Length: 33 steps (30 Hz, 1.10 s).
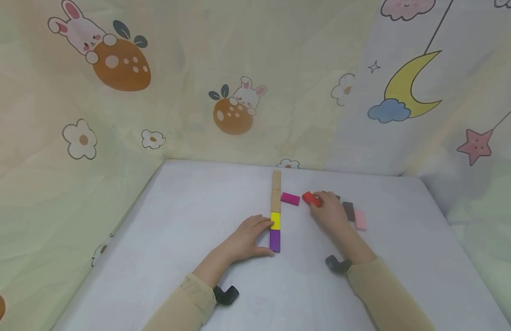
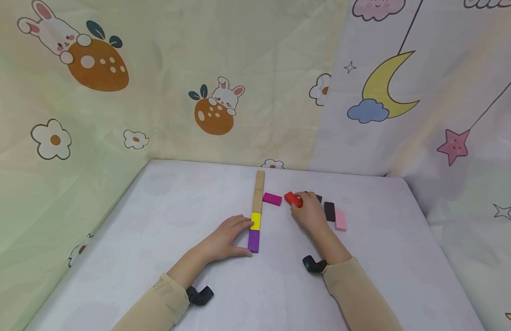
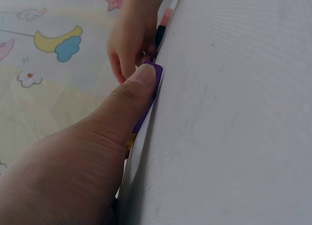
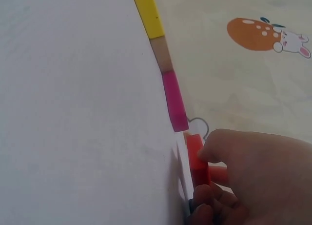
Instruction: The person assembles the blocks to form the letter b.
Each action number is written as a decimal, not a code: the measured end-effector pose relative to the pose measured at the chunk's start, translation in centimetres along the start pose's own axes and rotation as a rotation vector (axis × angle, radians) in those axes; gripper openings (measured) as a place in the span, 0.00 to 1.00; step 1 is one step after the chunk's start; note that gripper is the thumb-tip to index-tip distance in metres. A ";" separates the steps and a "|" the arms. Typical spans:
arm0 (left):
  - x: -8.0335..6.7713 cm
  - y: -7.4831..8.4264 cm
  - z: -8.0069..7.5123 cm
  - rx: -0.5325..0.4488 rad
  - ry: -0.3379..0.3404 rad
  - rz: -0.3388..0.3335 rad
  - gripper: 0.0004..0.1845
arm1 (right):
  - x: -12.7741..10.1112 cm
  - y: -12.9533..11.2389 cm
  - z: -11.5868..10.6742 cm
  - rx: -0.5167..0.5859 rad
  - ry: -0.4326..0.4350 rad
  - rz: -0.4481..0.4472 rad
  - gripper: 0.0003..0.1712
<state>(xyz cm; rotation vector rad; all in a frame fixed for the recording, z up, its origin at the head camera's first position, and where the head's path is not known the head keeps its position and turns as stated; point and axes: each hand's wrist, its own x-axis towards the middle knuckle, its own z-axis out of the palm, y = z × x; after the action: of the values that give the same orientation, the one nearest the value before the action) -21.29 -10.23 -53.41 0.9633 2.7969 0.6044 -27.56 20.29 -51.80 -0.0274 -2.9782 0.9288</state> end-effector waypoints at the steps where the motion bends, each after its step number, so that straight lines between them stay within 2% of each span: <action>1: 0.0 0.0 0.0 0.001 0.000 0.001 0.46 | -0.1 0.0 -0.1 0.000 -0.004 -0.003 0.25; 8: 0.1 0.1 -0.1 0.006 0.000 0.003 0.46 | -0.4 0.2 -0.8 -0.011 -0.053 -0.057 0.24; 18: 0.0 0.2 -0.2 0.006 0.004 0.002 0.46 | -0.6 0.4 -1.3 0.007 -0.120 -0.083 0.23; 33: -0.1 0.3 -0.3 -0.011 0.000 -0.003 0.46 | -0.6 0.3 -1.0 0.005 -0.135 -0.086 0.23</action>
<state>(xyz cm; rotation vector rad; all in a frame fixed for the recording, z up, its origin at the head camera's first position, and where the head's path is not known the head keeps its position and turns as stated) -21.12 -10.14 -53.01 0.9567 2.7922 0.6184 -26.91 21.15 -51.15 0.1684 -3.0701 0.9655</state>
